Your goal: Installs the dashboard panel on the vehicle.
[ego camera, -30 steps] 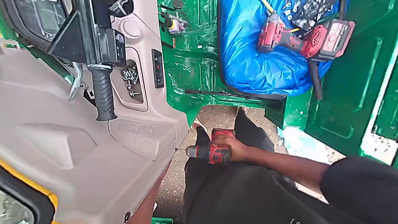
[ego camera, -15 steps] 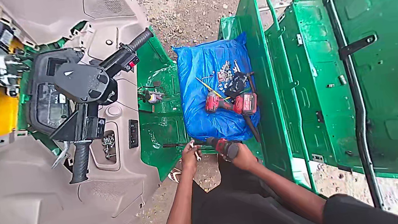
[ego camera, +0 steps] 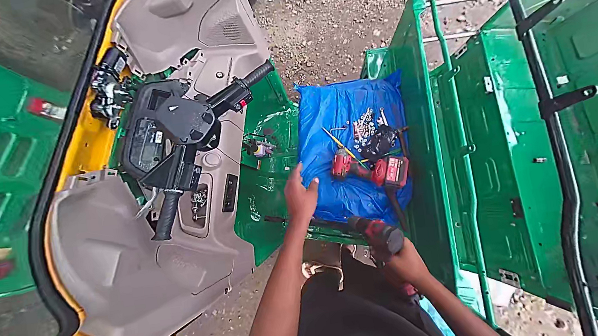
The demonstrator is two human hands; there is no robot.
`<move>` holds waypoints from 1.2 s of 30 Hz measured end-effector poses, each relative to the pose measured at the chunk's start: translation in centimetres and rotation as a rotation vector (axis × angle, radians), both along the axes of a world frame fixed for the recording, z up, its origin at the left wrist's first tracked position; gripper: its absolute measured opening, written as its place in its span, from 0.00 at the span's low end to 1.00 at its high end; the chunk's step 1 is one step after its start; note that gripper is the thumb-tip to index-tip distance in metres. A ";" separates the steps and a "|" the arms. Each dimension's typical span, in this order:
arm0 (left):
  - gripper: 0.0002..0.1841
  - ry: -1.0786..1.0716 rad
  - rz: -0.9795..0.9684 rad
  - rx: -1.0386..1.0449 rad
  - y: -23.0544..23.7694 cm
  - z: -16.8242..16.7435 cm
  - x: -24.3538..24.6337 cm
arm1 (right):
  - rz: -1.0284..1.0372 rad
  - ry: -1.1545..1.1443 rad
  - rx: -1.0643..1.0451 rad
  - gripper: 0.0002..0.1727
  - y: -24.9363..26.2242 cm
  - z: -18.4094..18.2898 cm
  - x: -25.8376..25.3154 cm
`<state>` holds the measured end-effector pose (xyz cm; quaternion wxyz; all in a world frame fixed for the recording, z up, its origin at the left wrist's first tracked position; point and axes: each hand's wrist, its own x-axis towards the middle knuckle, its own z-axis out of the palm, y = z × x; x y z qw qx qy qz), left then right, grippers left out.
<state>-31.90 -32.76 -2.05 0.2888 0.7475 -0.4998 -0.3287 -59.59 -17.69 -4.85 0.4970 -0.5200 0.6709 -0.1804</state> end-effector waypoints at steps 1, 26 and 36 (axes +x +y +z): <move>0.31 -0.230 0.050 -0.070 1.8 1.0 3.7 | -0.005 -0.052 -0.023 0.27 0.4 0.5 -0.3; 0.43 -0.577 0.521 0.353 7.8 3.5 26.7 | -0.164 -0.475 0.006 0.21 -3.0 13.3 -0.6; 0.26 -0.415 0.366 0.600 3.9 9.2 30.2 | 0.018 -0.724 -0.319 0.25 -13.6 15.1 8.0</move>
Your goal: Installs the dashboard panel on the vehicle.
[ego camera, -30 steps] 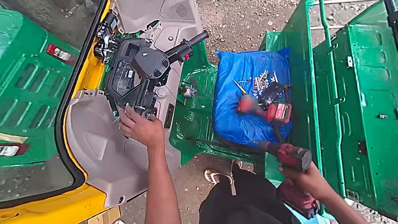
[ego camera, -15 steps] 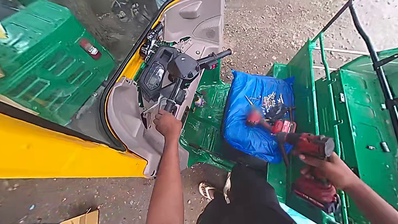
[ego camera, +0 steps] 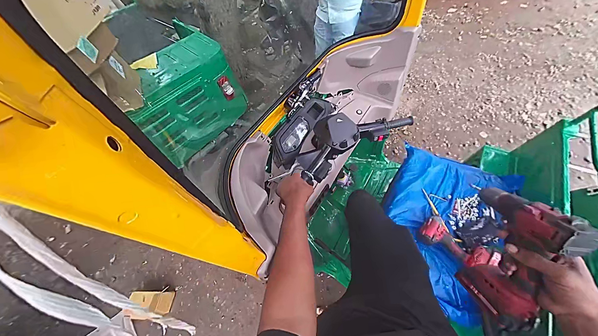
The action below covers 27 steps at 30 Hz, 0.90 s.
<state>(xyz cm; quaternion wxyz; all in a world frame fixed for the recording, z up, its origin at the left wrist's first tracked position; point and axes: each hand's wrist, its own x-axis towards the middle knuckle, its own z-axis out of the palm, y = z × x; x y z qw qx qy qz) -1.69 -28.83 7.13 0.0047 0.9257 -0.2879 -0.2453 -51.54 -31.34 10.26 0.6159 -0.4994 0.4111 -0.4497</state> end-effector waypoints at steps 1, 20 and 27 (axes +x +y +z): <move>0.27 0.033 -0.037 0.028 -0.3 -0.1 0.9 | 0.044 0.005 -0.053 0.26 -2.0 0.4 1.9; 0.33 0.557 0.677 -0.516 -13.4 -11.3 -20.3 | 0.662 0.349 -1.438 0.40 -30.7 3.0 31.4; 0.27 -0.294 0.351 -0.699 -4.8 -10.4 -15.7 | 0.701 0.411 -2.107 0.25 -29.5 -4.7 42.2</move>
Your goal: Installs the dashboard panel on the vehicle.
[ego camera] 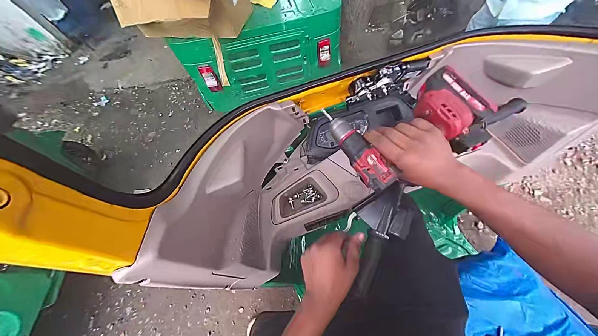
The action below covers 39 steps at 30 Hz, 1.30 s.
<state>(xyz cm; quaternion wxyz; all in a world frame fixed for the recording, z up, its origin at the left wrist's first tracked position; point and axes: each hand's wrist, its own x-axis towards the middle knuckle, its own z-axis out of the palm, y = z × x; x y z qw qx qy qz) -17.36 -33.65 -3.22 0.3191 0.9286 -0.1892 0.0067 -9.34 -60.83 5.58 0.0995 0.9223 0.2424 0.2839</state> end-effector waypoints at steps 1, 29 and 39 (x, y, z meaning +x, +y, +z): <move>0.22 -0.353 0.095 0.039 1.3 0.8 1.8 | -0.011 0.014 -0.039 0.24 0.5 -1.2 1.2; 0.27 -0.998 0.331 0.703 9.0 2.4 20.7 | -0.068 0.077 -0.089 0.15 5.6 -4.2 9.8; 0.27 -0.994 0.334 0.687 9.0 2.3 20.6 | -0.093 0.064 -0.069 0.16 5.7 -4.5 10.0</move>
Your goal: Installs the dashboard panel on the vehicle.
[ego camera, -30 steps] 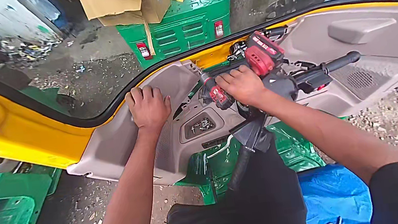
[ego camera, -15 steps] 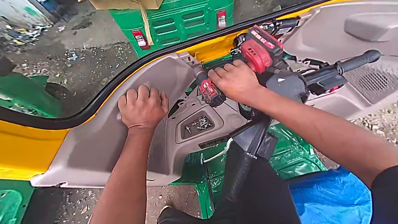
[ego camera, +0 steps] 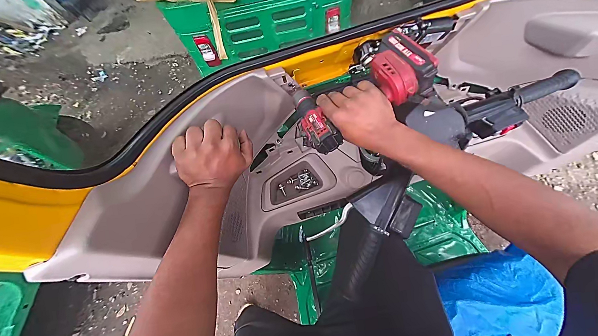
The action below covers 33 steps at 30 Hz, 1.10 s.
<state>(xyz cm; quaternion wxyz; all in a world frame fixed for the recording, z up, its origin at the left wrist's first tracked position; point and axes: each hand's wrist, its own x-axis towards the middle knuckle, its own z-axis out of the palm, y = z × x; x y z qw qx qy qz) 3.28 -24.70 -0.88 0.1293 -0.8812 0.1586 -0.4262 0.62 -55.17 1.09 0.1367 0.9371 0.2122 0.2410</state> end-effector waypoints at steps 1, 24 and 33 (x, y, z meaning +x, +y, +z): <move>0.27 -0.006 -0.003 0.001 0.0 0.0 0.0 | 0.003 0.001 -0.002 0.16 0.0 0.0 -0.1; 0.26 -0.035 0.001 -0.011 0.0 -0.3 0.2 | -0.014 -0.002 0.004 0.17 0.3 -0.3 0.1; 0.24 -0.108 0.003 -0.069 -0.2 -1.0 0.4 | -0.079 -0.137 -0.060 0.17 2.9 -1.3 -0.7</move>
